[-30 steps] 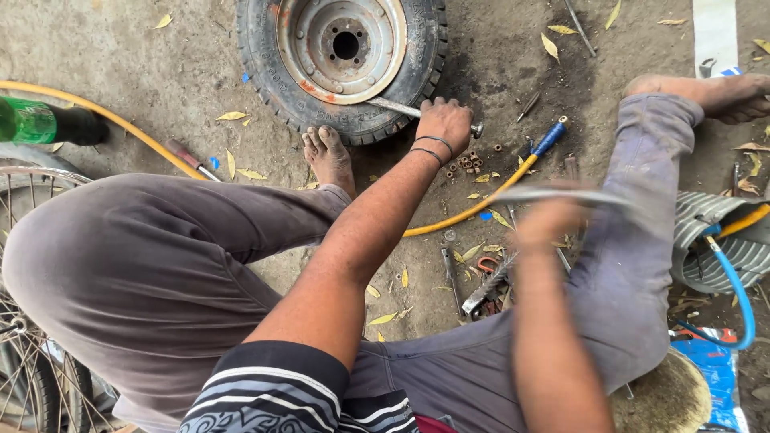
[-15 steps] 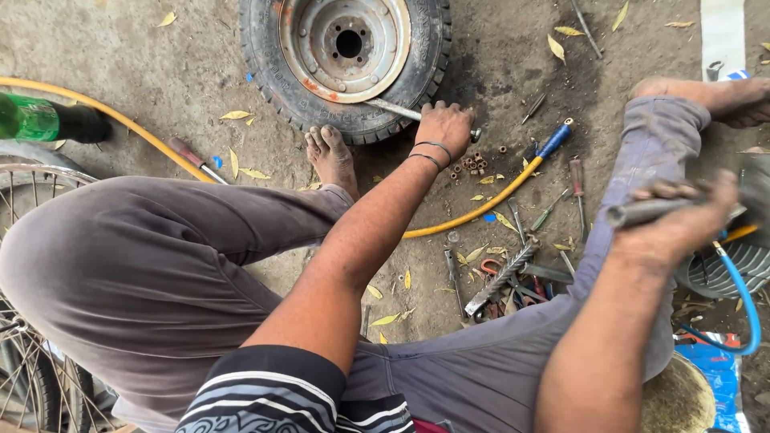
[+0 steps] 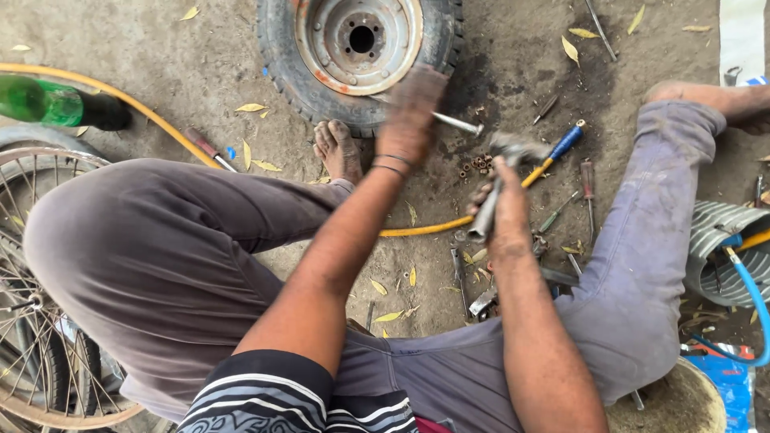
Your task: The person sits on the ground with a small pneumatic wheel and hammers a metal pry bar between the tire and rim, working around the wheel to separate the tire from the rim. They reposition the bar repeatedly and use a hammer to drive it, with a basin of water and scattered tools nearby.
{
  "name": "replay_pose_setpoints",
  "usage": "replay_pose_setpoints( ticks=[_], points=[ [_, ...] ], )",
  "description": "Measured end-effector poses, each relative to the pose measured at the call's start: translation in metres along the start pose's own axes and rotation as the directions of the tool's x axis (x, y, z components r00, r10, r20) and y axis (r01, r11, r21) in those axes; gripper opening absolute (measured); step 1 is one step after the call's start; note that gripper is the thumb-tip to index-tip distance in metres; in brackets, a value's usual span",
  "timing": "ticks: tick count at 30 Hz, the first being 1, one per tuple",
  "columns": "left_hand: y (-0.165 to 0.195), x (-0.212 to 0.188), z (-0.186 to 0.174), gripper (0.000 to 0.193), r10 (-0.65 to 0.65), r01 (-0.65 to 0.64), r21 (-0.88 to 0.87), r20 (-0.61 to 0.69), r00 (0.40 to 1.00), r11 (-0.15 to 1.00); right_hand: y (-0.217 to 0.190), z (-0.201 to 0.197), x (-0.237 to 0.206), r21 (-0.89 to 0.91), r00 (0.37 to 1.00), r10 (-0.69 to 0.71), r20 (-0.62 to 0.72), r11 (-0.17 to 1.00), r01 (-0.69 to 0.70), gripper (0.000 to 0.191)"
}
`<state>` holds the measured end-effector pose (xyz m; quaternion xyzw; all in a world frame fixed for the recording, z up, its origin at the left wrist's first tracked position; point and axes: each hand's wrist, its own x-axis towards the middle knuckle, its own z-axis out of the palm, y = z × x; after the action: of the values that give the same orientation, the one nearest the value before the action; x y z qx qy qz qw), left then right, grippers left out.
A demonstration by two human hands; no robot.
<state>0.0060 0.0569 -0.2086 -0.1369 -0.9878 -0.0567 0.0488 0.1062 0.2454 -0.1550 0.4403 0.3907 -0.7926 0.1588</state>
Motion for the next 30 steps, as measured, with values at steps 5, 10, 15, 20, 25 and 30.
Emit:
replay_pose_setpoints(
  ticks=[5,10,15,20,25,30],
  points=[
    [-0.050,-0.003,-0.002,0.105,-0.086,0.104,-0.056,0.251,0.964,0.993,-0.052,-0.009,-0.024,0.220,0.970,-0.234,0.063,0.952,0.215,0.029],
    [0.003,0.037,0.022,0.077,-0.302,0.300,0.037,0.097,0.948,0.953,-0.083,-0.094,-0.009,0.135,0.842,-0.527,-0.120,0.831,0.539,0.022],
    [0.079,0.087,0.024,0.059,-0.022,-0.060,-0.175,-0.436,0.900,0.983,-0.131,-0.179,-0.025,-0.234,0.383,-0.873,-0.301,0.457,0.858,0.026],
    [0.096,0.101,0.020,0.020,0.089,0.037,-0.393,0.297,0.951,0.919,-0.132,-0.127,-0.037,-0.094,0.356,-0.779,-0.516,0.465,0.880,0.023],
    [0.089,0.104,0.010,0.020,0.134,-0.033,-0.386,0.240,0.961,0.922,-0.047,-0.020,0.029,-0.408,0.932,-0.343,-0.119,0.872,0.270,0.024],
    [0.082,0.100,0.011,0.027,0.178,-0.077,-0.369,0.249,0.952,0.926,-0.024,-0.031,0.039,0.028,0.994,-0.098,0.055,0.995,0.097,0.025]
  ],
)
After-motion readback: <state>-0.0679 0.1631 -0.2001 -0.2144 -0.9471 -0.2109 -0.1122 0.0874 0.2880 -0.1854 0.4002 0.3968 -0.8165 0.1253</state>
